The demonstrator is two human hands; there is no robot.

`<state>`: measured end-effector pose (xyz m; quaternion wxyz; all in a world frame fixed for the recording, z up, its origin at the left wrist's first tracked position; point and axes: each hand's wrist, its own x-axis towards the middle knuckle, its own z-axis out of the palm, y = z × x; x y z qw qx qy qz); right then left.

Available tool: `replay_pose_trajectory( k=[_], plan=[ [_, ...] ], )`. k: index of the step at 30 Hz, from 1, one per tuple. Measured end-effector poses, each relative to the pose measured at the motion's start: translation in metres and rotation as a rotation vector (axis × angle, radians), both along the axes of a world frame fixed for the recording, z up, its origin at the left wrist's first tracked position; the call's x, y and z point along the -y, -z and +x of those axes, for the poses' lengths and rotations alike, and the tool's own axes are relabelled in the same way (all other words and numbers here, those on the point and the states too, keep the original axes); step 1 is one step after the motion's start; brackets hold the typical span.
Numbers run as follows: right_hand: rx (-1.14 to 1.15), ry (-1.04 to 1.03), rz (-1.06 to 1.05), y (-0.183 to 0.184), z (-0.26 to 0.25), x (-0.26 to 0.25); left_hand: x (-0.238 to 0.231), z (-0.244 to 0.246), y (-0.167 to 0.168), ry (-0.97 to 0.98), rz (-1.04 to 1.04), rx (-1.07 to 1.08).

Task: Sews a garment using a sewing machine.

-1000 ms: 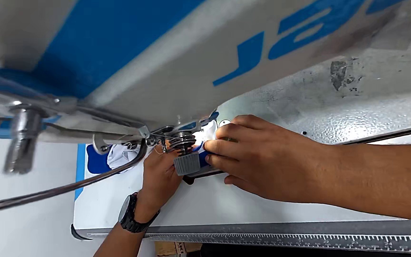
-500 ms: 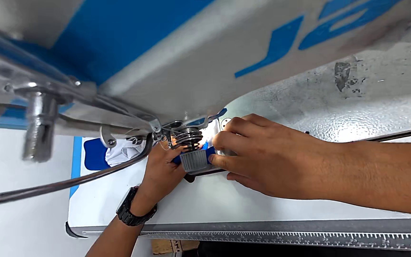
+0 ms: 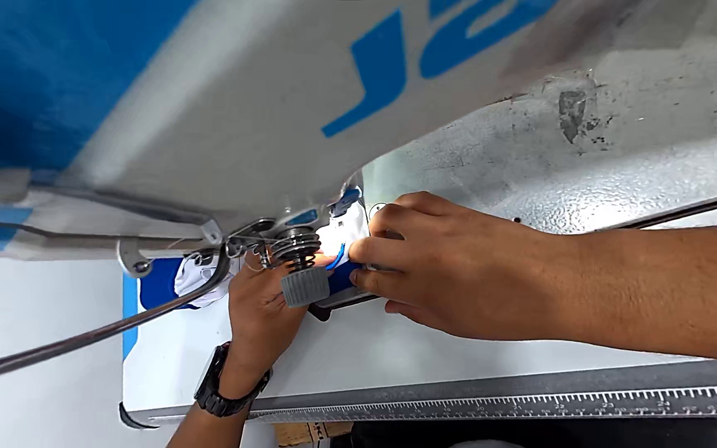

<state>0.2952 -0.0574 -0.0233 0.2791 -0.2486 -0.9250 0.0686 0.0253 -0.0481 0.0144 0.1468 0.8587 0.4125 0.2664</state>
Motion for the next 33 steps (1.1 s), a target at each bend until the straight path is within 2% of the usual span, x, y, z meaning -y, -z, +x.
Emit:
replay_pose_trajectory(
  k=[3, 10, 14, 16, 19, 23, 27, 33],
  plan=[
    [0.002, -0.003, -0.011, -0.001, 0.000, 0.000, 0.003, 0.005, -0.003, 0.006, -0.017, -0.024],
    [0.001, -0.011, -0.035, -0.002, 0.000, 0.000, 0.006, 0.000, 0.005, -0.163, -0.188, 0.036],
    [-0.122, 0.025, -0.085, -0.006, 0.003, -0.006, 0.007, 0.005, 0.000, -0.260, -0.296, 0.044],
    [-0.196, 0.085, -0.122, -0.013, 0.000, -0.013, 0.006, 0.005, 0.000, -0.249, -0.287, 0.038],
    [-0.184, 0.145, -0.173, -0.017, -0.009, -0.022, 0.007, 0.007, 0.000, -0.229, -0.272, 0.039],
    [-0.131, 0.130, -0.204, -0.010, -0.019, -0.028, 0.007, 0.010, 0.000, -0.190, -0.232, 0.051],
    [-0.157, 0.150, -0.240, -0.013, -0.016, -0.029, 0.004, 0.013, -0.001, -0.180, -0.161, -0.039],
    [-0.152, 0.172, -0.298, -0.021, -0.014, -0.031, 0.000, 0.021, -0.006, -0.122, -0.154, 0.013]
  ],
)
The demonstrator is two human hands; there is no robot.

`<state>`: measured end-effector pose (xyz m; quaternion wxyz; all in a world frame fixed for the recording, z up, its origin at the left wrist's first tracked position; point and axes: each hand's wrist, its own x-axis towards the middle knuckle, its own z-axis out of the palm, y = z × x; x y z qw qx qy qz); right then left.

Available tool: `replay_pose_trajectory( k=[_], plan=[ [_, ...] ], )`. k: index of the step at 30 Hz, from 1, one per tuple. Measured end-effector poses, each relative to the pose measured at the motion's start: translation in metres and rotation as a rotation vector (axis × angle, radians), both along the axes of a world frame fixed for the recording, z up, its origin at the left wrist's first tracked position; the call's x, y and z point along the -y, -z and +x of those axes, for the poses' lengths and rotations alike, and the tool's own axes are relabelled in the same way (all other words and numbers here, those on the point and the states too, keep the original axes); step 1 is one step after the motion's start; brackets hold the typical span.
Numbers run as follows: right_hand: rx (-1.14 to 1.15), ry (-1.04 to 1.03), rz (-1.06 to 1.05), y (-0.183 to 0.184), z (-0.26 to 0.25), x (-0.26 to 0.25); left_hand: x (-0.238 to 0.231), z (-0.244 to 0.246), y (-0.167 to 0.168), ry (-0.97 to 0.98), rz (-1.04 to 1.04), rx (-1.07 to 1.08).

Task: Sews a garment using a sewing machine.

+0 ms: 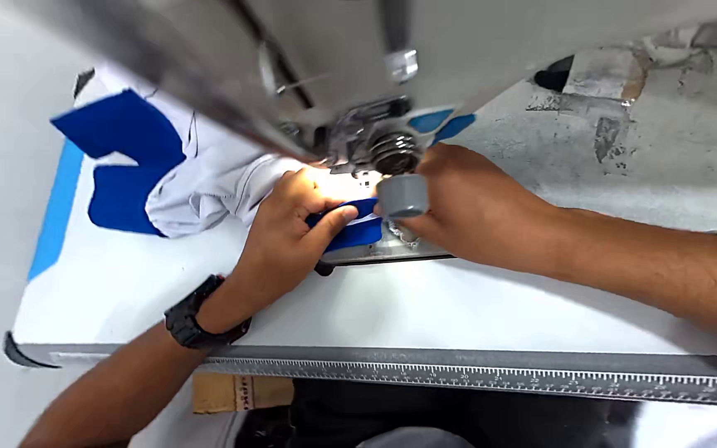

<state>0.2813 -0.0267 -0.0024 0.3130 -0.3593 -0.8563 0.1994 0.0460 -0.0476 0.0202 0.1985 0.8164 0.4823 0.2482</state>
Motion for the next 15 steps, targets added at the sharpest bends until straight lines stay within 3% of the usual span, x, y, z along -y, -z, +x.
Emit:
replay_pose_trajectory(
  k=[7, 15],
  plan=[
    [0.108, 0.088, -0.223, -0.009, -0.005, 0.005, -0.005, -0.003, 0.005, 0.012, 0.019, -0.038],
    [0.099, 0.158, -0.228, -0.002, -0.008, 0.014, -0.008, -0.009, 0.008, 0.071, -0.016, -0.012]
  ],
)
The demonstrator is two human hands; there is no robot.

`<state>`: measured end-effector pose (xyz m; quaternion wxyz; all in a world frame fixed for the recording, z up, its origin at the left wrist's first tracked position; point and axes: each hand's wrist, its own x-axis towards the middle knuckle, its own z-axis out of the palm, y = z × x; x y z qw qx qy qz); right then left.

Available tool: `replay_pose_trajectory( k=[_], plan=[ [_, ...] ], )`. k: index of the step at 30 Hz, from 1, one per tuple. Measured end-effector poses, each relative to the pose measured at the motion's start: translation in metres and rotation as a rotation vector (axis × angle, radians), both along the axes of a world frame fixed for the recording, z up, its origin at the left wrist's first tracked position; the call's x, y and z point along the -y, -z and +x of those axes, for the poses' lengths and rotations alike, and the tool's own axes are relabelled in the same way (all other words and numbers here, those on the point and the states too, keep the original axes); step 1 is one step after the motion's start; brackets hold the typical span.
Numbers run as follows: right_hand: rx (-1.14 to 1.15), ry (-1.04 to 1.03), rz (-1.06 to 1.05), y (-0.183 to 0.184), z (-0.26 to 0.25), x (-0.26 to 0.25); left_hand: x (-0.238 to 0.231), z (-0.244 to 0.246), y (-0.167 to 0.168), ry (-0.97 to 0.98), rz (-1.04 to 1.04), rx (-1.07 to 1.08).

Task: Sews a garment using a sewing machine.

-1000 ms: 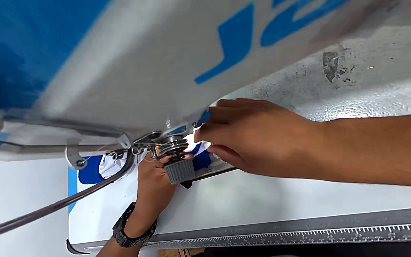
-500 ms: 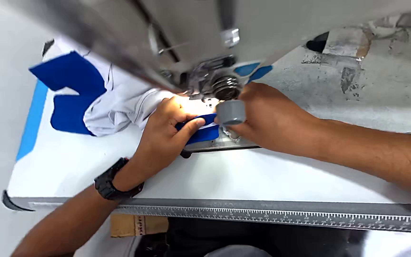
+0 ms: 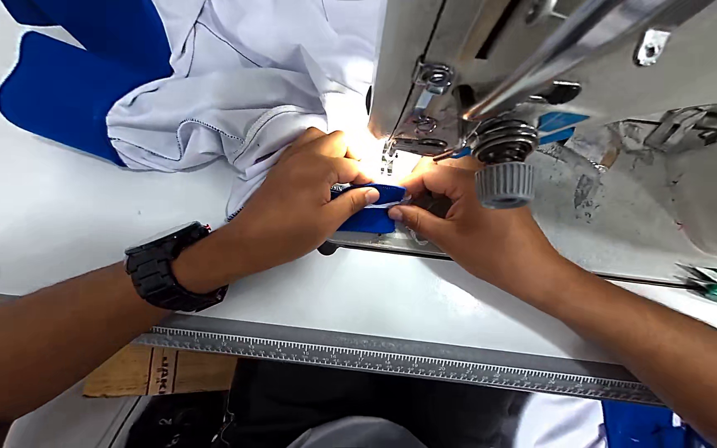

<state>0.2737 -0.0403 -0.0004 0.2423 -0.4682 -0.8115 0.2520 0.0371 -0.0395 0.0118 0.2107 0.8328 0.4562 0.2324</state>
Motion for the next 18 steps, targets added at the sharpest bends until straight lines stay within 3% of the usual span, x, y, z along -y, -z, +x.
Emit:
replay_pose_trajectory(
  k=[5, 18],
  plan=[
    [-0.094, -0.007, 0.021, 0.0032, 0.0001, 0.0009, -0.0001, -0.0032, 0.0006, 0.028, 0.015, 0.053],
    [-0.049, -0.058, 0.112, 0.0039, 0.0007, -0.0012, -0.0007, -0.0030, 0.0029, 0.144, 0.168, -0.016]
  ],
)
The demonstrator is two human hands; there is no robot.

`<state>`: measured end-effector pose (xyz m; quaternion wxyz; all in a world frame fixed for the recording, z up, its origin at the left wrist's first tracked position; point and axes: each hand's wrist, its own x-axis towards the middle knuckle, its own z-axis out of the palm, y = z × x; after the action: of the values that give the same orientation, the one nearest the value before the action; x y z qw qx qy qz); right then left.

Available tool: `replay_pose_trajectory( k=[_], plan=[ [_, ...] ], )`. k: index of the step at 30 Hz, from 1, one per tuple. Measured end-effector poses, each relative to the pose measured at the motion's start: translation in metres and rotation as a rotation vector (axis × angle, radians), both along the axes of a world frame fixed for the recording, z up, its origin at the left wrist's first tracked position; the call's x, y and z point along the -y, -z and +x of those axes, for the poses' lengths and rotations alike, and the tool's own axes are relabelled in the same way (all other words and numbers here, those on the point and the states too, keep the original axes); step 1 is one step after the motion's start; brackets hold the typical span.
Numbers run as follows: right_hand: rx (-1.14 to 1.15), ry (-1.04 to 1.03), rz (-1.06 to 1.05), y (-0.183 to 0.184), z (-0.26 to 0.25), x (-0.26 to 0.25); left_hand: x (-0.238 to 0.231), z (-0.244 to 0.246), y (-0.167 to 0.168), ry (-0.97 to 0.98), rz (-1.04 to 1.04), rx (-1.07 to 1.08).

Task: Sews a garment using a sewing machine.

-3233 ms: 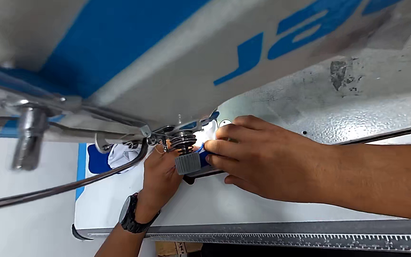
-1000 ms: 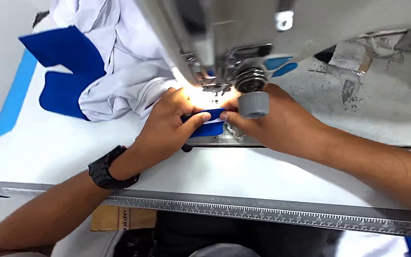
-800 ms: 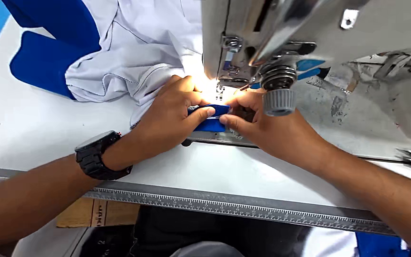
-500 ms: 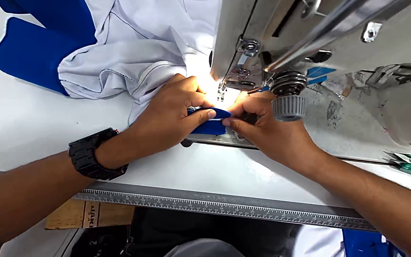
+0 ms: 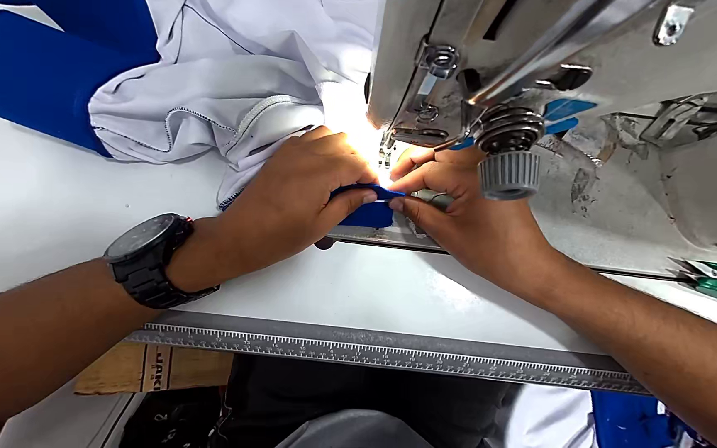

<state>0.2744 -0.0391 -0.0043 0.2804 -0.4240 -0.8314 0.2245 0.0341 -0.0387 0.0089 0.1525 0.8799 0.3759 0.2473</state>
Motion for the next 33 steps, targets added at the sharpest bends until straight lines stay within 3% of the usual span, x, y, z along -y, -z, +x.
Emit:
replay_pose_trajectory(
  k=[10, 21, 28, 33],
  plan=[
    [0.071, -0.002, 0.030, -0.001, -0.001, -0.001, -0.004, -0.001, -0.003, 0.037, -0.032, -0.045],
    [0.178, -0.123, 0.340, -0.003, 0.005, 0.007, 0.001, -0.005, 0.005, 0.172, 0.253, -0.069],
    [0.254, -0.156, 0.337, -0.001, 0.015, 0.014, -0.018, -0.016, 0.003, 0.366, 0.412, -0.134],
    [0.251, -0.151, 0.294, 0.003, 0.015, 0.011, -0.025, -0.019, 0.005, 0.355, 0.377, -0.098]
  ],
)
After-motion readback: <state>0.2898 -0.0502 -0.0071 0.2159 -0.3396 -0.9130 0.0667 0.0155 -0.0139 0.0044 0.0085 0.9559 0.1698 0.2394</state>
